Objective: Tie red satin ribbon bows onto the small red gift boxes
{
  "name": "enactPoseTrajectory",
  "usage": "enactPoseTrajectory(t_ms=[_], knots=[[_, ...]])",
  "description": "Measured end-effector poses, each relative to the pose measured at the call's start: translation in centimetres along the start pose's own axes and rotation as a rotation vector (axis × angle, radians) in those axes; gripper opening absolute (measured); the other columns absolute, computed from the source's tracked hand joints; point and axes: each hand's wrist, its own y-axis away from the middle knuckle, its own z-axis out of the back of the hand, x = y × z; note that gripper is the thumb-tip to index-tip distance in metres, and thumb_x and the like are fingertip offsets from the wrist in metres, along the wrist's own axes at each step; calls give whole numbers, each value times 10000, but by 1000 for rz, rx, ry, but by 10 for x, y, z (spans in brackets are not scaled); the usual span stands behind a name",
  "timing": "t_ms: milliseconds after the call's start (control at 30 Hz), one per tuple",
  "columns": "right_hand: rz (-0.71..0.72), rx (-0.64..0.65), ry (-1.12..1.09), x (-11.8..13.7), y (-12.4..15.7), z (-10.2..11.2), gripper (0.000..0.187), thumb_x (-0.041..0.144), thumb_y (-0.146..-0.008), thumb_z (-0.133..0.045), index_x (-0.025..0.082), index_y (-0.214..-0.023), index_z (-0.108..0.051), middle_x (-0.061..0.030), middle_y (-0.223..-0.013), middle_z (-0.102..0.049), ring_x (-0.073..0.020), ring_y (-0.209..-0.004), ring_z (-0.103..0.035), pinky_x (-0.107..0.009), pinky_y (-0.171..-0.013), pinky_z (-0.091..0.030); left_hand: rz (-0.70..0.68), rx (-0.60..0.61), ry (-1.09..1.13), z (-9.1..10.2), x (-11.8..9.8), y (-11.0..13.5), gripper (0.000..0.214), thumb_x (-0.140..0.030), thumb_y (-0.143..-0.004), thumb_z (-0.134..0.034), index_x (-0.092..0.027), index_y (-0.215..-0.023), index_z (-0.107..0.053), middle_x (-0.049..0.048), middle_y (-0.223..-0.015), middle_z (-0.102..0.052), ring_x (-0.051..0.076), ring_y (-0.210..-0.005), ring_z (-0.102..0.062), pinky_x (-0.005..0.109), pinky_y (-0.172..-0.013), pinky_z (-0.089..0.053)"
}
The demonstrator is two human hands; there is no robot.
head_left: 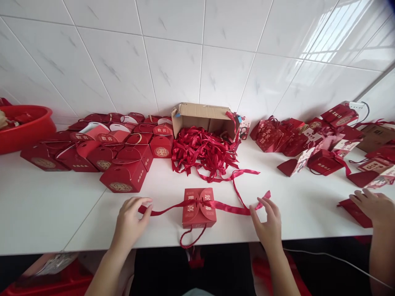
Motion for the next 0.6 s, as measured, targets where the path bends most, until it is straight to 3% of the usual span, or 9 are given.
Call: enactPoseTrajectory(t_ms=[100,167,233,300,367,600], knots=[[32,43,-96,29,-12,-8,395,295,-835,-659,298,-1223,-585,-156,-1265,-545,-400,-1210,-501,-614,-968,-442,34,-24,185,-10,-28,-7,92,-319,-804,-630,-232,-826,-649,66,-946,-656,251,-959,-626,364,-904,-475],[105,234,-203,53,-19,-16,432,289,-874,-616,272,-1296,-525,-137,-1284,-556,-346,-1231,-518,-576,-1004,-453,75,93,341,-19,-48,-9,110,-316,-834,-616,-226,-892,-641,73,-1042,-641,243,-1044,-615,361,-936,-473],[205,473,-267,76,-24,-26,592,297,-873,-624,257,-1415,-389,-148,-1396,-494,-326,-1314,-459,-546,-1056,-424,85,214,447,-28,-65,-8,167,-308,-851,-603,-229,-996,-623,86,-1164,-605,245,-1154,-573,360,-968,-459],[299,663,-288,92,-28,-37,787,310,-847,-661,258,-1500,-224,-158,-1493,-393,-326,-1391,-363,-539,-1104,-372,88,270,496,-37,-78,-6,225,-288,-849,-598,-242,-1069,-600,88,-1242,-570,249,-1215,-536,367,-983,-447],[341,772,-288,100,-31,-45,886,304,-829,-678,267,-1526,-132,-154,-1514,-363,-324,-1407,-336,-534,-1114,-358,92,283,513,-44,-85,-5,244,-262,-839,-597,-251,-1083,-588,83,-1263,-553,251,-1236,-516,379,-992,-437],[277,783,-325,98,-32,-53,832,288,-804,-687,274,-1500,-231,-128,-1483,-395,-300,-1355,-415,-455,-1083,-417,97,284,537,-52,-86,-4,226,-239,-829,-585,-248,-1055,-568,79,-1243,-522,250,-1226,-498,394,-980,-434]])
